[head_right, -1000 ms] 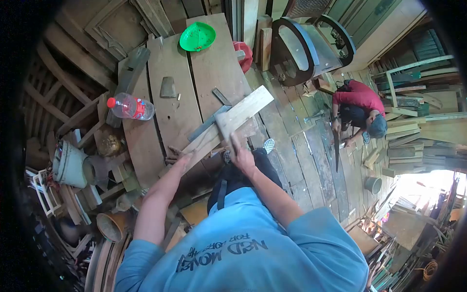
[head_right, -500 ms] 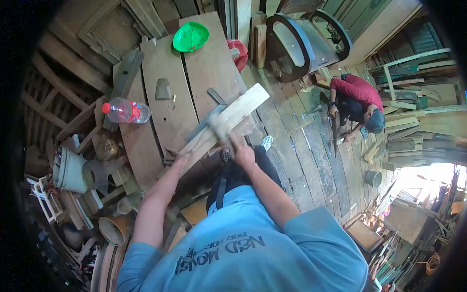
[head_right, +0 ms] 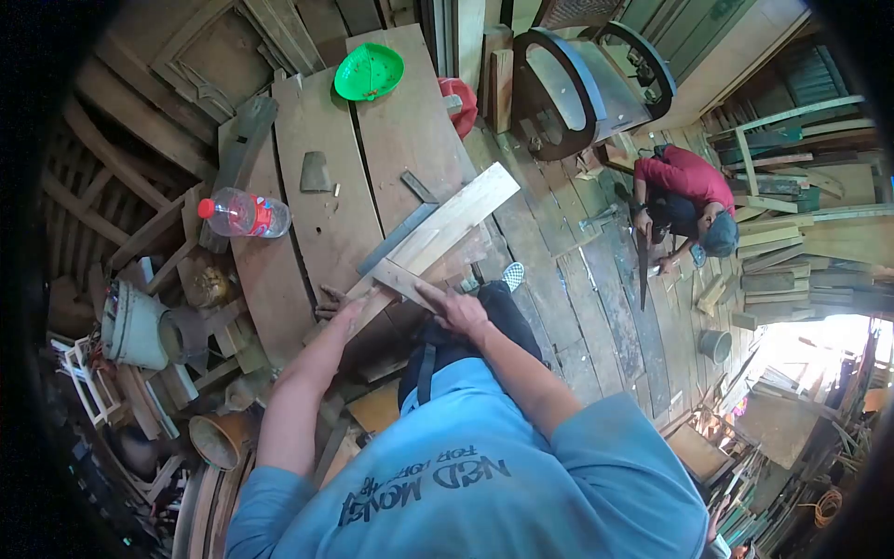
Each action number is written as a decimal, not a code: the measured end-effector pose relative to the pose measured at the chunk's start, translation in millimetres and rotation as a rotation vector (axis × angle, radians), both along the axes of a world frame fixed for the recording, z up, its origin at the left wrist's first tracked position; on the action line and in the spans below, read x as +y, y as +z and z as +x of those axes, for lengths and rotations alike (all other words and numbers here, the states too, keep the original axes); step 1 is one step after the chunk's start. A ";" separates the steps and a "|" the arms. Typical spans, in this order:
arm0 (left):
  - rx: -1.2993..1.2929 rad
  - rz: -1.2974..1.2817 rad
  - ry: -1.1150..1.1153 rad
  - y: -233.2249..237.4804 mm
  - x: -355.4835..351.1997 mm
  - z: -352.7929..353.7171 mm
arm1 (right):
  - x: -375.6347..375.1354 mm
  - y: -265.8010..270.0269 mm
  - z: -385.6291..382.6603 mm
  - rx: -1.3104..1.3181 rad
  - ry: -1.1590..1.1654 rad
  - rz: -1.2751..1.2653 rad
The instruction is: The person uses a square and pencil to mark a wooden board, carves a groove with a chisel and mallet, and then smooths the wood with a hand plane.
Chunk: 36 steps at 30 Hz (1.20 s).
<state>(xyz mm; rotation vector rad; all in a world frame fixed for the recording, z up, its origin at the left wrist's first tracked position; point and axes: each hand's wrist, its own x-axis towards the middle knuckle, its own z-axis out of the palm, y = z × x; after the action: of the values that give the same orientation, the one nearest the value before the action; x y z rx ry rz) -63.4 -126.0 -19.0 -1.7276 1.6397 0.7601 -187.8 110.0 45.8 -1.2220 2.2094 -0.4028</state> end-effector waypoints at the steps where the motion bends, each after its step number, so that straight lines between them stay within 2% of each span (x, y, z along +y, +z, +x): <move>1: -0.013 0.001 -0.012 -3.4 -0.8 0.4 | -2.9 -1.7 -10.4 -0.021 -0.072 0.074; 2: -0.015 0.005 -0.008 -3.7 -0.1 -1.1 | -3.7 -2.3 -18.6 -0.048 -0.141 0.153; 3: 0.006 0.000 0.010 -4.0 0.2 1.0 | -0.9 -8.8 -20.0 0.010 -0.352 0.013; 6: 0.027 -0.006 0.032 -0.2 1.9 10.9 | -3.4 -14.1 -3.8 -0.058 -0.396 -0.046; 7: 0.047 -0.007 0.034 1.1 0.0 3.9 | 1.5 -8.5 2.6 -0.073 -0.180 0.019; 8: 0.059 -0.013 0.033 0.7 -1.4 -1.9 | 5.3 -4.2 3.6 -0.067 -0.008 -0.112; 10: 0.021 0.000 0.010 -0.8 0.0 1.7 | 1.5 -6.7 -9.5 0.005 0.005 -0.062; 12: 0.041 0.015 0.023 0.0 2.9 5.7 | -12.1 0.8 -18.7 -0.018 -0.466 -0.100; 13: 0.031 0.000 0.015 -2.1 2.3 5.2 | -18.1 10.1 -23.2 -0.134 -0.642 0.058; 14: 0.027 -0.019 0.002 -2.4 0.7 4.5 | -10.0 2.7 -14.1 -0.141 -0.641 0.063; 16: 0.033 -0.019 0.004 -4.4 0.2 0.0 | 12.5 -15.1 -4.2 -0.056 -0.143 -0.095; 17: 0.033 -0.015 0.005 -3.9 0.2 -0.8 | 17.0 -12.0 -3.8 0.028 0.039 0.014; 18: 0.034 -0.019 0.005 -4.8 0.2 -0.8 | 15.4 -13.3 -6.8 0.029 0.039 0.015; 21: 0.042 -0.015 0.019 -7.8 3.7 3.9 | -0.2 -6.9 -18.3 -0.105 -0.411 0.020; 22: 0.046 -0.017 0.021 -7.8 3.5 4.3 | 2.7 -13.9 -12.7 -0.110 -0.409 0.022; 24: 0.049 -0.024 0.016 -10.9 2.4 3.6 | 4.3 -15.7 -4.4 -0.073 -0.103 -0.097; 25: 0.050 -0.027 0.012 -11.9 1.0 2.9 | 11.7 -13.3 -4.0 0.013 0.062 0.002; 30: 0.089 -0.037 -0.001 -27.0 0.9 12.6 | 0.9 5.0 -34.9 -0.030 0.016 0.177; 32: 0.097 -0.036 0.025 -21.9 1.3 10.3 | 2.0 -12.9 -51.1 0.128 0.086 0.052; 33: 0.078 -0.023 0.070 8.8 4.0 -0.3 | -2.8 -5.7 -59.5 0.135 0.115 0.053; 36: 0.101 -0.016 0.091 11.5 3.8 -0.8 | -20.2 22.2 -79.7 0.291 0.258 0.074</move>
<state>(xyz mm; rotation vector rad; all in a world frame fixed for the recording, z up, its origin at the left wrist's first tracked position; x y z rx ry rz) -64.2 -122.2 -7.5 -1.8121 1.6462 0.8925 -267.4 89.8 68.0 -1.5835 2.2366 -0.0403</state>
